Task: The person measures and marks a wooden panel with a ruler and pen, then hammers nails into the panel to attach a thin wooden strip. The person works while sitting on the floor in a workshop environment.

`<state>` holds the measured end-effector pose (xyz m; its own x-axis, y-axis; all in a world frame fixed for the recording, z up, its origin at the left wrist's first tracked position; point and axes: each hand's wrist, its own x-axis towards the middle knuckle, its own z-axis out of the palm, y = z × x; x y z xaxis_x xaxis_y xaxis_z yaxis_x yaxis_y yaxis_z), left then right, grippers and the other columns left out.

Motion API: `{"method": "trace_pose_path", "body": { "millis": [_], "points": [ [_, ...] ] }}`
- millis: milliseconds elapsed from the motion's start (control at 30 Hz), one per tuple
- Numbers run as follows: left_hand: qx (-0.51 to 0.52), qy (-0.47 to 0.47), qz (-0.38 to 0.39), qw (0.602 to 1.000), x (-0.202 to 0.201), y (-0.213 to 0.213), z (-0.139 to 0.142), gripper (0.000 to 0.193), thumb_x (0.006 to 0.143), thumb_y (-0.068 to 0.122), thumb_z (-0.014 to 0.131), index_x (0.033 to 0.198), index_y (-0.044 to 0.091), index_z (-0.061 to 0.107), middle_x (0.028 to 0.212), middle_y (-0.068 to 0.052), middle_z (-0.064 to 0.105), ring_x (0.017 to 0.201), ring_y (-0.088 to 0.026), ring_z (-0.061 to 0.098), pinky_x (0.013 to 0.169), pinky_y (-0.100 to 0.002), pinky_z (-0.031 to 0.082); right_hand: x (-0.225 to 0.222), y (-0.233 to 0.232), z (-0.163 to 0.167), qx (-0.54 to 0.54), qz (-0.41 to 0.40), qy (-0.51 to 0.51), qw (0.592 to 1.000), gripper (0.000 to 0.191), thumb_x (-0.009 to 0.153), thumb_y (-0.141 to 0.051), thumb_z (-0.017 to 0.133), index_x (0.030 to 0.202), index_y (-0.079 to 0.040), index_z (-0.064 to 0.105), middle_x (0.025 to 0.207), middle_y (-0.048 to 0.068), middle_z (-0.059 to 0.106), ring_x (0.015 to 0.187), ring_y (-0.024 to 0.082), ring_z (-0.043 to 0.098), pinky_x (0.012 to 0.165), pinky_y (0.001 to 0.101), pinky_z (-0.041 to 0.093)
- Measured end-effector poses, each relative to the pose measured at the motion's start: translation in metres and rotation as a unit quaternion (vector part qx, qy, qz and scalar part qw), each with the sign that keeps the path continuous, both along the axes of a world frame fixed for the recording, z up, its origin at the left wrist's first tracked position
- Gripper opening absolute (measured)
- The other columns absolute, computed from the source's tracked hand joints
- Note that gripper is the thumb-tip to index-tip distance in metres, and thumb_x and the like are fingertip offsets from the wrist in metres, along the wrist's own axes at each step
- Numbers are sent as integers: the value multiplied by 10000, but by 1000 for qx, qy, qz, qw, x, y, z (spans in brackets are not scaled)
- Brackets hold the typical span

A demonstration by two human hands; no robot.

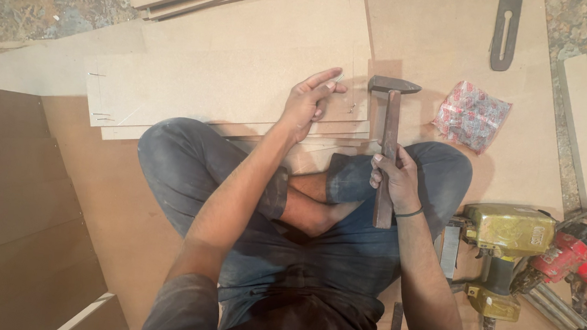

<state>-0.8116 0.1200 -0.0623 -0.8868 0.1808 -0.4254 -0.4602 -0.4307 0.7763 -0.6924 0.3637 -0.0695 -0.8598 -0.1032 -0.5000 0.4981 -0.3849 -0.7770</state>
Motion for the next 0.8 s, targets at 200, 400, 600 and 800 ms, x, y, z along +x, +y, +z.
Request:
{"method": "trace_pose_path", "body": {
  "millis": [200,400,600,800],
  "points": [
    [72,6,-53,996,3,7,-13,187,1090,135,504,1207,9,578,1027,-125,737,468,-38,351,416,-201,298,-1,1,-2,-9,1,0,1000,373,954,-78,684,1308,-37,573,816,39,585,596,91,540,510,261,464],
    [122,41,-64,990,16,7,-9,195,1115,153,493,1245,27,567,945,-67,665,540,-45,380,487,-197,322,-3,2,-6,-10,0,-1,1000,365,946,-79,692,1290,-42,575,812,42,584,590,93,535,503,262,461],
    [148,51,-112,981,18,-5,14,285,1086,174,513,1335,59,591,935,-30,650,567,-26,399,521,-171,338,-4,1,-6,-11,0,-2,1000,365,948,-81,697,1289,-36,573,818,46,586,599,93,534,514,264,467],
    [106,95,-102,985,15,-8,19,168,1106,176,558,1196,35,574,952,-77,698,567,-31,410,524,-178,340,-4,0,-4,-2,0,-1,1000,370,943,-81,693,1291,-42,574,814,43,586,591,93,535,507,264,467]
  ]
}}
